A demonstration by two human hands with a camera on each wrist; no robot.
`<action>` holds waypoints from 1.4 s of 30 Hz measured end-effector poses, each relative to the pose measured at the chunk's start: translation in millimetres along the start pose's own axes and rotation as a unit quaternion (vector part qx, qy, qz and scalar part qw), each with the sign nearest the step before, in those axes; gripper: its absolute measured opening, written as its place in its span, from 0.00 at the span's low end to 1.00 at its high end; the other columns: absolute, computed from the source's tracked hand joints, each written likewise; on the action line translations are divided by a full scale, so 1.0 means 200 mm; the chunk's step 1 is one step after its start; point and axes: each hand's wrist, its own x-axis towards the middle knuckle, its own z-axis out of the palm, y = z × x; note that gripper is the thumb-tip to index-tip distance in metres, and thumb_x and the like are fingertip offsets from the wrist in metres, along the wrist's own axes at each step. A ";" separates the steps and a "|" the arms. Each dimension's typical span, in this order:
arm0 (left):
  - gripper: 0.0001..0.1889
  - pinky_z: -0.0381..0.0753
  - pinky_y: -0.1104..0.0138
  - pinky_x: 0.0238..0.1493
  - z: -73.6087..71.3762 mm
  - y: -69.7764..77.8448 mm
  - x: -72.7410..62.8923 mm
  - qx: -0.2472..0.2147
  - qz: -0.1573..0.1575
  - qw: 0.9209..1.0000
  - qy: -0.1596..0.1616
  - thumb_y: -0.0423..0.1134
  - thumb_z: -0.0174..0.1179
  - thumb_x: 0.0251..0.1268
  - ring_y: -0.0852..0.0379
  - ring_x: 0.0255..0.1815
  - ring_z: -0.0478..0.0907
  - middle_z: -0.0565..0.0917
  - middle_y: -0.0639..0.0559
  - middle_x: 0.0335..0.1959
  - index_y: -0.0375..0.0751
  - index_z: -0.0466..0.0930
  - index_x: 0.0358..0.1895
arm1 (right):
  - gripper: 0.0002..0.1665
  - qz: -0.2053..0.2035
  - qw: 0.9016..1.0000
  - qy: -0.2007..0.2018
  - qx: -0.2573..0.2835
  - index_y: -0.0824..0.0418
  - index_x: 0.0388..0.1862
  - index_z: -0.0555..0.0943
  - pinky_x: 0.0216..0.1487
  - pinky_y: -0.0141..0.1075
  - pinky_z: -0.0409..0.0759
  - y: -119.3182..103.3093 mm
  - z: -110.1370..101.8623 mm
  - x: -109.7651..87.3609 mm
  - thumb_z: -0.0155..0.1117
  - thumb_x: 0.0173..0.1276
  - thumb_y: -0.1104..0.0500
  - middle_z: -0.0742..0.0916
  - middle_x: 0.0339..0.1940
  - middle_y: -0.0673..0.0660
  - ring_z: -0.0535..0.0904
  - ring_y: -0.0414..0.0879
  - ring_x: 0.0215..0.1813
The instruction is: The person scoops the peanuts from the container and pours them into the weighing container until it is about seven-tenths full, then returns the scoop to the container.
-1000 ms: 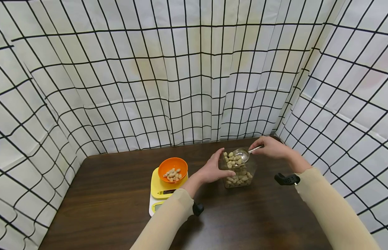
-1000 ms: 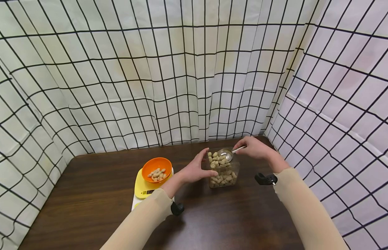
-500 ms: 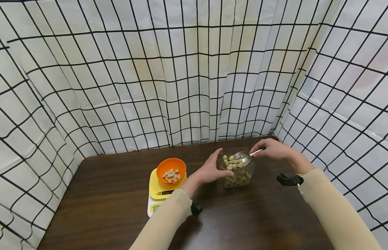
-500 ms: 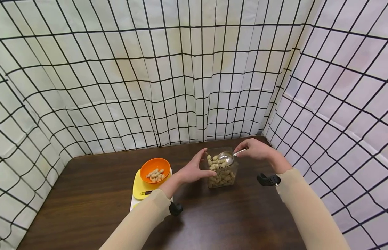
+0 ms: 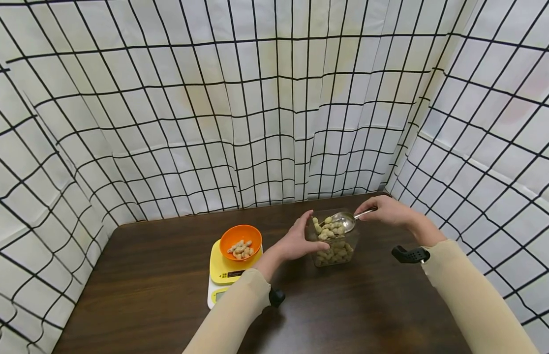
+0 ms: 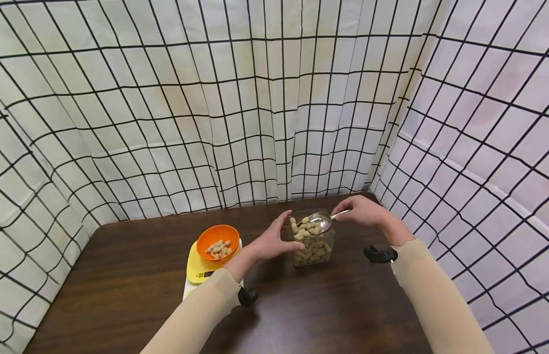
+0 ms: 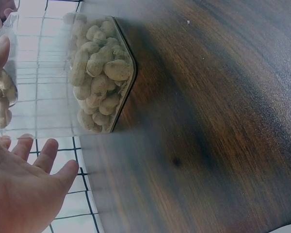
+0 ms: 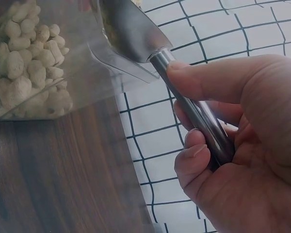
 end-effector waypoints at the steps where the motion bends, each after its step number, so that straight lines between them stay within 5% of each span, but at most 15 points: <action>1: 0.57 0.64 0.47 0.72 0.00 0.00 0.00 -0.001 0.000 1.000 0.000 0.58 0.72 0.61 0.46 0.79 0.56 0.51 0.51 0.83 0.57 0.41 0.84 | 0.15 0.001 1.000 0.002 -0.001 0.57 0.53 0.88 0.59 0.56 0.76 0.00 0.00 0.00 0.68 0.74 0.50 0.85 0.57 0.59 0.80 0.56 0.59; 14: 0.56 0.64 0.46 0.72 -0.01 0.00 0.00 -0.004 0.005 1.000 -0.001 0.58 0.72 0.61 0.46 0.79 0.56 0.52 0.52 0.83 0.59 0.41 0.84 | 0.20 0.026 0.999 0.020 -0.003 0.55 0.56 0.86 0.63 0.60 0.70 -0.01 -0.08 -0.04 0.67 0.73 0.46 0.81 0.64 0.61 0.74 0.58 0.65; 30: 0.57 0.63 0.46 0.73 0.00 0.00 -0.01 -0.007 0.000 1.000 -0.002 0.57 0.72 0.61 0.48 0.79 0.57 0.51 0.52 0.83 0.60 0.40 0.84 | 0.21 0.020 0.999 0.029 0.007 0.56 0.58 0.86 0.58 0.55 0.73 0.02 -0.08 -0.08 0.66 0.74 0.45 0.83 0.61 0.60 0.77 0.54 0.59; 42: 0.62 0.63 0.47 0.73 -0.03 0.00 -0.05 -0.031 0.008 0.999 -0.005 0.56 0.73 0.61 0.48 0.80 0.55 0.48 0.52 0.84 0.58 0.31 0.85 | 0.24 0.023 0.998 0.043 0.026 0.56 0.59 0.86 0.57 0.55 0.74 0.02 -0.07 -0.09 0.65 0.74 0.43 0.80 0.63 0.62 0.76 0.56 0.60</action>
